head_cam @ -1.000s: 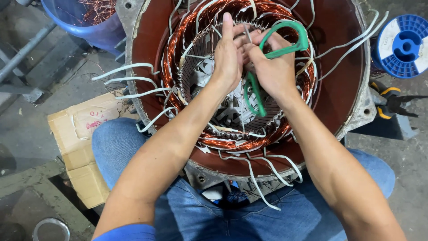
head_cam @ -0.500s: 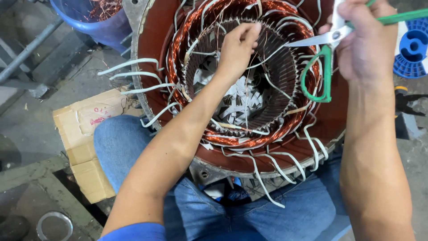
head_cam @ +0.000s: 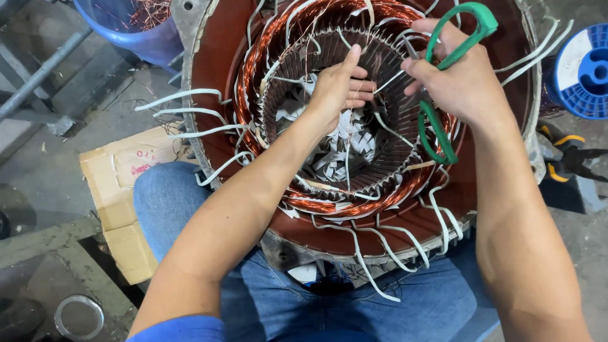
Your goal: Trimming excess insulation and wire ties from an electric motor stator using scissors
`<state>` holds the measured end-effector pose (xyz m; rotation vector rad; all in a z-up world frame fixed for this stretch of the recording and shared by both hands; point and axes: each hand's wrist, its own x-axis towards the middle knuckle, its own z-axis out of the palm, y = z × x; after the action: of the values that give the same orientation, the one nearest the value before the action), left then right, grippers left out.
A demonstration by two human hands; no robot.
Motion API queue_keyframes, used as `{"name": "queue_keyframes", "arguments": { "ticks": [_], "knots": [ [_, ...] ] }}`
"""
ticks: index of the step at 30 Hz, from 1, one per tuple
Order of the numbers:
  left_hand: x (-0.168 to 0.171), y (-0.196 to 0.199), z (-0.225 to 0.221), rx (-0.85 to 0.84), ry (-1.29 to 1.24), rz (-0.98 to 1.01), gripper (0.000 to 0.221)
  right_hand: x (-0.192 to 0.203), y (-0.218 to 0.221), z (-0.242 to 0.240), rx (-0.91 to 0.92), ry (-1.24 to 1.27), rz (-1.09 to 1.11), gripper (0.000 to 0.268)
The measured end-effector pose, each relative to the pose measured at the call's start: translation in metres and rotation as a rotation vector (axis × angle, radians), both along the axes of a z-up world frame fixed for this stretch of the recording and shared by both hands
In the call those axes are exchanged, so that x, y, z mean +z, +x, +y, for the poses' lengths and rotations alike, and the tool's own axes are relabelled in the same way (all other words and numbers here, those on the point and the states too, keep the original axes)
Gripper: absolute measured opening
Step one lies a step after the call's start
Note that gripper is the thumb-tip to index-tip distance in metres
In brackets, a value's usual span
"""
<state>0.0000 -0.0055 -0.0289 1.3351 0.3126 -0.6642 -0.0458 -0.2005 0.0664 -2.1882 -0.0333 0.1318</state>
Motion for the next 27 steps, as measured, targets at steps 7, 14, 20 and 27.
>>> {"name": "queue_keyframes", "arguments": {
  "ticks": [7, 14, 20, 27],
  "knots": [
    [0.004, -0.007, -0.006, -0.142, -0.129, -0.030, 0.038, 0.003, -0.002, -0.008, -0.081, 0.040, 0.072, 0.040],
    [-0.002, -0.009, -0.008, -0.144, -0.037, -0.112, 0.027, -0.011, -0.006, -0.030, -0.139, 0.204, -0.067, 0.026],
    [0.009, -0.010, -0.001, -0.364, 0.506, -0.259, 0.047, -0.020, -0.010, -0.026, -0.182, 0.185, -0.080, 0.005],
    [-0.009, -0.005, -0.005, -0.163, 0.030, 0.008, 0.046, 0.004, -0.027, 0.002, -0.107, -0.023, 0.255, 0.010]
  ]
}}
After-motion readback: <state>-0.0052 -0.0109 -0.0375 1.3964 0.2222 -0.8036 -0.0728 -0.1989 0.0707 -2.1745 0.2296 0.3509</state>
